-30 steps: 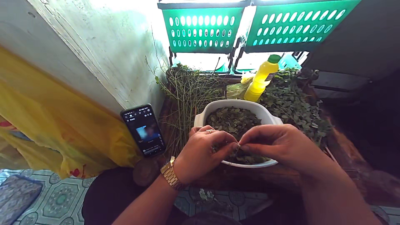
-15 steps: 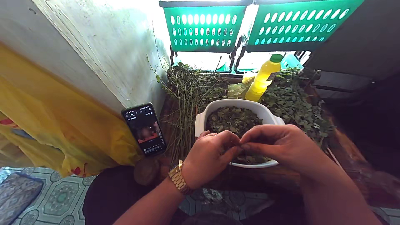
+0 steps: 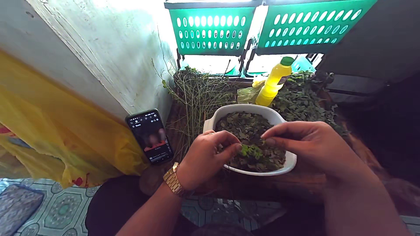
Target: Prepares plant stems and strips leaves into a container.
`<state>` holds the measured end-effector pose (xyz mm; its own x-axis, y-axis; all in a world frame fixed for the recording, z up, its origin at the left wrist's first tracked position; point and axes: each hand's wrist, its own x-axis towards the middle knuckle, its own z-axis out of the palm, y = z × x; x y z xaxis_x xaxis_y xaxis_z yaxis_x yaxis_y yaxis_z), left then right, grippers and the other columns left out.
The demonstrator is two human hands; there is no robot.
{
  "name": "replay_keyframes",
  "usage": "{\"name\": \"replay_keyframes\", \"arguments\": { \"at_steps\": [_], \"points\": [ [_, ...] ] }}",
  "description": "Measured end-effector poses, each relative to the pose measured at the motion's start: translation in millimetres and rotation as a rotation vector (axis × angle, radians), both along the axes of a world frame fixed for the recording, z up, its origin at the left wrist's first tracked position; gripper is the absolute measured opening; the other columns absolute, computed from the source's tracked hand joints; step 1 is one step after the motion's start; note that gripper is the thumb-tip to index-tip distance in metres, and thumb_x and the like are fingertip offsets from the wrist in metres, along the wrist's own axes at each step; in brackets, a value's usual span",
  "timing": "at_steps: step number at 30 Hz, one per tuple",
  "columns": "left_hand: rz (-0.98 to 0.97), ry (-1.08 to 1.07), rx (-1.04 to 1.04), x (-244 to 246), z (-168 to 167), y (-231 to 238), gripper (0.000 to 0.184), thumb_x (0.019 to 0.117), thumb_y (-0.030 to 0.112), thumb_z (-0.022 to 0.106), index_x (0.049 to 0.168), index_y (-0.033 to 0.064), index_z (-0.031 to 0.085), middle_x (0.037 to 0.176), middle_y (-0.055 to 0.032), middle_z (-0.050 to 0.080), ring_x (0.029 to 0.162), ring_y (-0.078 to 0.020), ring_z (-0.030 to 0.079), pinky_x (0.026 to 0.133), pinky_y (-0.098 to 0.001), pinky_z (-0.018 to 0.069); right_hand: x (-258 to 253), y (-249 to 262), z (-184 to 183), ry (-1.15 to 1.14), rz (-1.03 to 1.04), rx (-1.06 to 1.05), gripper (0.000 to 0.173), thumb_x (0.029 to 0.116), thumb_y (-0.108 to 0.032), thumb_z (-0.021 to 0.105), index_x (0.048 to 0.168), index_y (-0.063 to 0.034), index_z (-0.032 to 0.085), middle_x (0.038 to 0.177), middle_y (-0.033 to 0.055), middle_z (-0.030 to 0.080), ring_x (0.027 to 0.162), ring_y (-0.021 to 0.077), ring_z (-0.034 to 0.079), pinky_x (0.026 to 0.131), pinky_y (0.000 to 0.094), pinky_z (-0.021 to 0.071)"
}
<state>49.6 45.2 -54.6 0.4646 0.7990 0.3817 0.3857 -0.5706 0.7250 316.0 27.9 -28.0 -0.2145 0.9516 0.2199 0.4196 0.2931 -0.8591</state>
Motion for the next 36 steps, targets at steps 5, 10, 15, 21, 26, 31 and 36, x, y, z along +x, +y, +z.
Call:
{"name": "replay_keyframes", "arguments": {
  "at_steps": [5, 10, 15, 21, 26, 31, 36],
  "points": [
    [0.032, -0.044, -0.011, 2, -3, 0, 0.011, 0.0990, 0.026, 0.068, 0.102, 0.0173, 0.075, 0.086, 0.0098, 0.068, 0.081, -0.0040, 0.061, 0.074, -0.0237, 0.0508, -16, -1, -5, 0.073, 0.050, -0.038, 0.020, 0.0929, -0.016, 0.072, 0.113, -0.0149, 0.075, 0.105, -0.0006, 0.076, 0.091, 0.0126, 0.073, 0.079, 0.0267, 0.0629],
    [0.030, -0.070, -0.010, 3, -3, -2, 0.010, 0.0981, 0.025, 0.070, 0.101, 0.0169, 0.074, 0.087, 0.0104, 0.069, 0.083, -0.0043, 0.061, 0.076, -0.0242, 0.0501, -33, -5, -10, 0.163, 0.086, -0.071, 0.012, 0.0887, -0.011, 0.076, 0.100, -0.0123, 0.076, 0.086, 0.0005, 0.074, 0.074, 0.0091, 0.070, 0.065, 0.0211, 0.0595],
    [0.026, -0.053, 0.015, 4, -3, -1, 0.008, 0.0977, 0.022, 0.070, 0.099, 0.0159, 0.074, 0.085, 0.0110, 0.069, 0.082, -0.0039, 0.061, 0.079, -0.0266, 0.0494, -15, -2, -2, 0.147, 0.041, -0.036, 0.009, 0.0870, -0.009, 0.074, 0.094, -0.0135, 0.077, 0.078, -0.0020, 0.073, 0.066, 0.0055, 0.066, 0.059, 0.0187, 0.0564],
    [0.089, -0.066, -0.010, -4, 3, 2, 0.009, 0.0983, 0.023, 0.069, 0.100, 0.0164, 0.075, 0.085, 0.0090, 0.067, 0.080, -0.0051, 0.060, 0.072, -0.0247, 0.0495, 3, 2, 1, 0.052, -0.146, -0.059, 0.011, 0.0888, -0.009, 0.076, 0.098, -0.0137, 0.077, 0.086, -0.0012, 0.075, 0.073, 0.0088, 0.069, 0.067, 0.0246, 0.0596],
    [0.081, -0.073, 0.034, 3, -2, -1, 0.009, 0.0978, 0.024, 0.070, 0.100, 0.0159, 0.074, 0.087, 0.0097, 0.068, 0.083, -0.0044, 0.061, 0.077, -0.0241, 0.0501, -38, -2, -11, 0.121, 0.017, -0.206, 0.039, 0.0859, -0.021, 0.081, 0.123, -0.0149, 0.071, 0.111, 0.0011, 0.075, 0.097, 0.0137, 0.073, 0.083, 0.0311, 0.0628],
    [0.081, -0.094, 0.075, 8, -4, -5, 0.006, 0.0959, 0.019, 0.071, 0.098, 0.0138, 0.072, 0.088, 0.0089, 0.069, 0.086, -0.0051, 0.062, 0.083, -0.0282, 0.0501, -68, -12, -19, 0.506, -0.086, -0.272, 0.017, 0.0873, -0.010, 0.079, 0.104, -0.0069, 0.077, 0.088, 0.0077, 0.075, 0.074, 0.0135, 0.071, 0.069, 0.0260, 0.0614],
    [0.076, -0.101, 0.104, 10, -5, -5, 0.005, 0.0964, 0.017, 0.070, 0.098, 0.0133, 0.072, 0.088, 0.0084, 0.069, 0.087, -0.0055, 0.062, 0.086, -0.0298, 0.0498, -71, -14, -20, 0.607, -0.147, -0.276, 0.014, 0.0858, 0.000, 0.078, 0.100, -0.0027, 0.078, 0.085, 0.0096, 0.075, 0.072, 0.0130, 0.071, 0.069, 0.0252, 0.0618]
  ]
}}
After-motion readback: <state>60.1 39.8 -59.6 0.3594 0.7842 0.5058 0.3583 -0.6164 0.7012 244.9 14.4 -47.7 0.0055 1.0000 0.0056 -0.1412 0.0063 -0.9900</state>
